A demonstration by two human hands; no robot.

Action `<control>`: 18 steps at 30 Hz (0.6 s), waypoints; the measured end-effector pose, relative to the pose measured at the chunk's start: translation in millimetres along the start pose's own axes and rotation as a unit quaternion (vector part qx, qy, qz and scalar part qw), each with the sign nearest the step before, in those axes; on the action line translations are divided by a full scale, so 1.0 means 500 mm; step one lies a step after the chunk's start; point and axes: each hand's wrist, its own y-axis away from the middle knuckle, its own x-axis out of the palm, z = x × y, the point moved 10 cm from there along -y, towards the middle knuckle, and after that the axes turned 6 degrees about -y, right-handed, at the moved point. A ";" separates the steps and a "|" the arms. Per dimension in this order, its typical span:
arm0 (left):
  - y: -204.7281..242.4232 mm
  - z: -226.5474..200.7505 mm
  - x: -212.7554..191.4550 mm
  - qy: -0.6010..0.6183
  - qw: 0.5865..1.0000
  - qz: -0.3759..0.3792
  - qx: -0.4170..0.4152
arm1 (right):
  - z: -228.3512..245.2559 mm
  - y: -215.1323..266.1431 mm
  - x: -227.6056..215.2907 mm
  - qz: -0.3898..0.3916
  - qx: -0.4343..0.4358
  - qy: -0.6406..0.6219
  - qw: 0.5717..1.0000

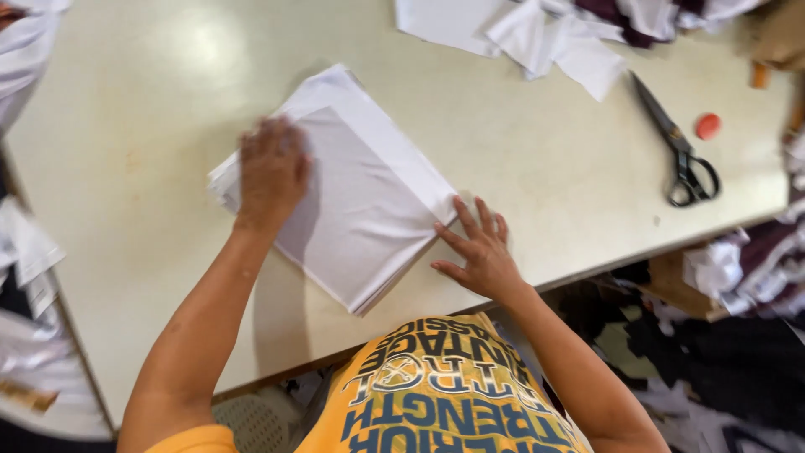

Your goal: The person folds white and maroon fabric pieces on a table, aligning edges and stacking them. They then place a beige patterned fabric on top of the stack and smooth it down.

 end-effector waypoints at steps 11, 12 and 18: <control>0.055 -0.322 -0.071 0.139 0.990 -0.016 0.000 | -0.007 0.001 0.003 -0.041 -0.029 -0.014 0.999; 0.078 -0.348 -0.084 0.139 0.990 -0.016 0.000 | -0.009 0.008 -0.002 -0.040 -0.029 -0.014 0.999; 0.189 -0.403 -0.124 0.159 0.984 0.063 -0.048 | -0.039 -0.010 -0.012 -0.036 -0.070 0.009 0.997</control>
